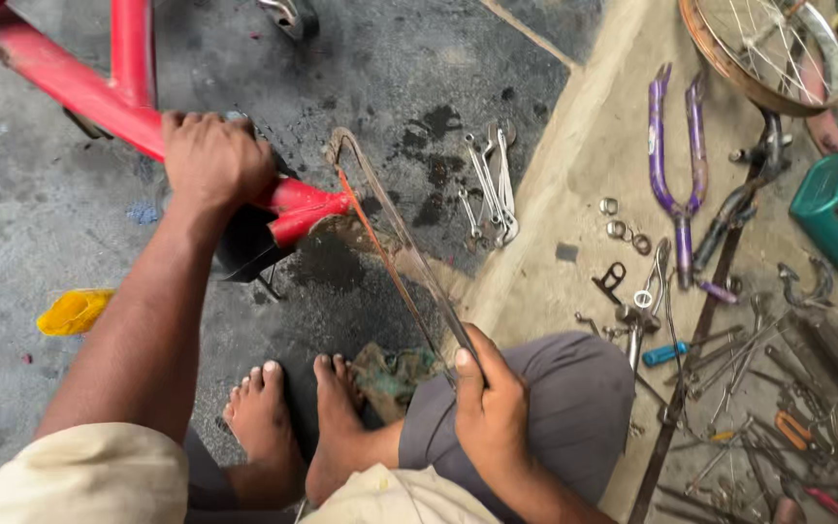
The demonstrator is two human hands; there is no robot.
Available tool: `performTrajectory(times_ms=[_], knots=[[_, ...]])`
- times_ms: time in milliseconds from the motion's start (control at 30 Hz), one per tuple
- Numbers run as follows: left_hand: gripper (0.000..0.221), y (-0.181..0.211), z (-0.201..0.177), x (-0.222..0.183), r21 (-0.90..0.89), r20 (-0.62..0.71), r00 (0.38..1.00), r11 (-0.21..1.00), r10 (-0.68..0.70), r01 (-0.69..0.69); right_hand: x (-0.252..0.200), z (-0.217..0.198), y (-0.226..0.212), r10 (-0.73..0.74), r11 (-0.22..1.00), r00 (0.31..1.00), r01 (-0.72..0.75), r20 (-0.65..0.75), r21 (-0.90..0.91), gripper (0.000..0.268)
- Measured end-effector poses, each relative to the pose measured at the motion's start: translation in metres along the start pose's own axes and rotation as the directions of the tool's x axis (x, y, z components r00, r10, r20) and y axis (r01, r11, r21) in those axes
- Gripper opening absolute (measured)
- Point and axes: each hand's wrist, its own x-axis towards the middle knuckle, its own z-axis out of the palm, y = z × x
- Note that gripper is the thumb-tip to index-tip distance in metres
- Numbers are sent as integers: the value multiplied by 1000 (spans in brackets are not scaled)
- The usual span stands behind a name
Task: The person saws a metal component on a bicycle frame using a hacksaw and periodically applies a lubricant or cleaning agent from a yellow container.
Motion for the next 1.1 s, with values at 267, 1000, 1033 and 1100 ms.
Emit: performTrajectory(times_ms=[267, 1000, 1033, 1100], knots=[[33, 0, 13, -31, -23, -52, 999, 1000, 2, -3, 40, 19, -38, -150, 988, 988, 151, -33, 33, 30], [29, 5, -3, -33, -84, -43, 999, 996, 10, -14, 117, 116, -16, -37, 999, 999, 37, 15, -10, 30], [29, 4, -1, -37, -81, -45, 999, 997, -2, -2, 109, 113, -10, -30, 999, 999, 31, 26, -15, 30], [27, 8, 5, -24, -86, -75, 997, 996, -18, 11, 79, 84, 6, 14, 995, 1000, -15, 19, 100, 32]])
